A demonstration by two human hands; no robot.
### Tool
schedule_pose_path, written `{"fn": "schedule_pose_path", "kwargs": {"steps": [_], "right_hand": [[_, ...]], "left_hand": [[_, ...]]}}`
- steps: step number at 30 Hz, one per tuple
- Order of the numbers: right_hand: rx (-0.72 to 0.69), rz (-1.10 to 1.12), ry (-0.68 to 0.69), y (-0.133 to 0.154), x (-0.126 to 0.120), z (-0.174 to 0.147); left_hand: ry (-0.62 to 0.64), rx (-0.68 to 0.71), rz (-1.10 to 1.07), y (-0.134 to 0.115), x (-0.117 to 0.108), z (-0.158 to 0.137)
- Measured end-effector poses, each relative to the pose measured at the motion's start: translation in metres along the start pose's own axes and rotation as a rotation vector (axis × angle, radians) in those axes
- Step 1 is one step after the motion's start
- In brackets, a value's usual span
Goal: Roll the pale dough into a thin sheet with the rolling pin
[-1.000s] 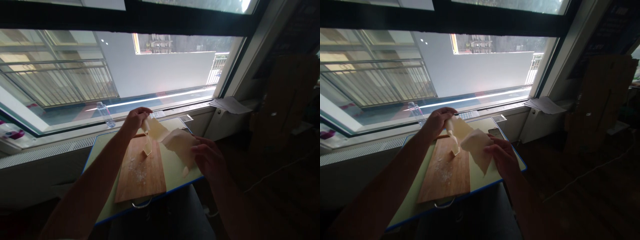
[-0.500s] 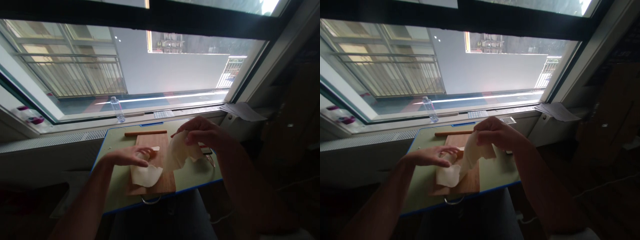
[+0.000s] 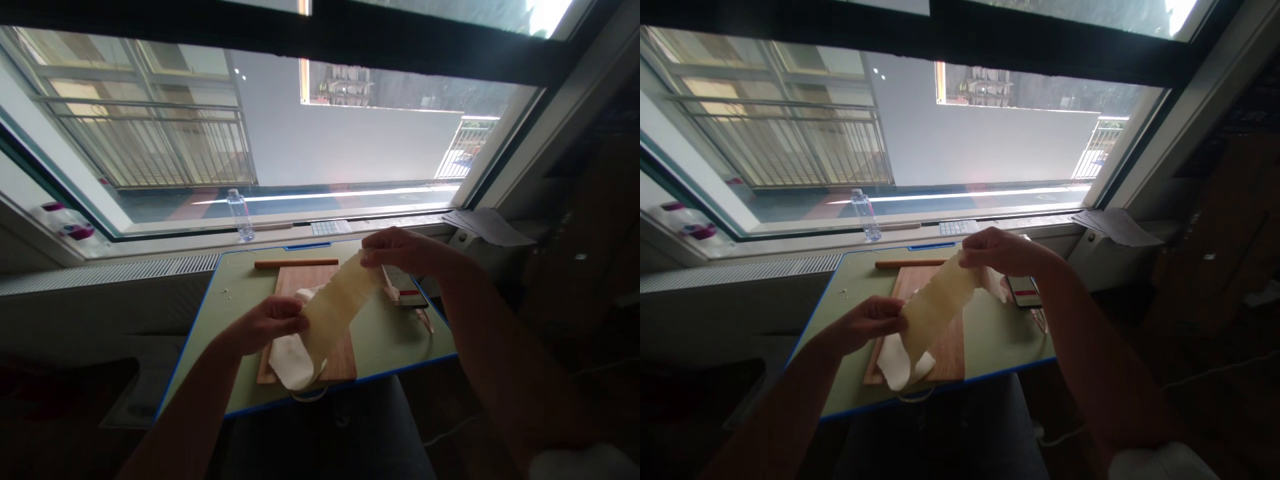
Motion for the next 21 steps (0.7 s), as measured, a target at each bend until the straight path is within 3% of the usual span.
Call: {"fn": "schedule_pose_path", "kwargs": {"steps": [6,11,14,17,21], "right_hand": [[0.101,-0.071,-0.008,-0.058,-0.003,0.062],[0.315,-0.096,-0.078,-0.100,0.008,0.095],[0.291,-0.041,-0.056,-0.109,0.017,0.112],[0.284,-0.036,-0.062,-0.109,0.022,0.131],[0.381,-0.270,-0.286,-0.105,0.030,0.135]], "left_hand": [[-0.280,-0.010,-0.193,0.030,-0.005,0.013],[-0.367,-0.074,-0.281,0.055,-0.008,0.013],[-0.444,-0.002,-0.328,0.050,-0.006,0.007],[-0.544,0.013,-0.228,0.047,-0.010,0.009],[-0.665,0.035,-0.105,0.054,-0.025,0.025]]}}
Point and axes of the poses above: each hand's wrist, its own z-axis towards the middle knuckle, its own x-axis out of the palm, y = z × x, the point moved 2 cm from there along z, towards the middle knuckle, and after that the axes turned 11 degrees about y, right-handed, at the moved point
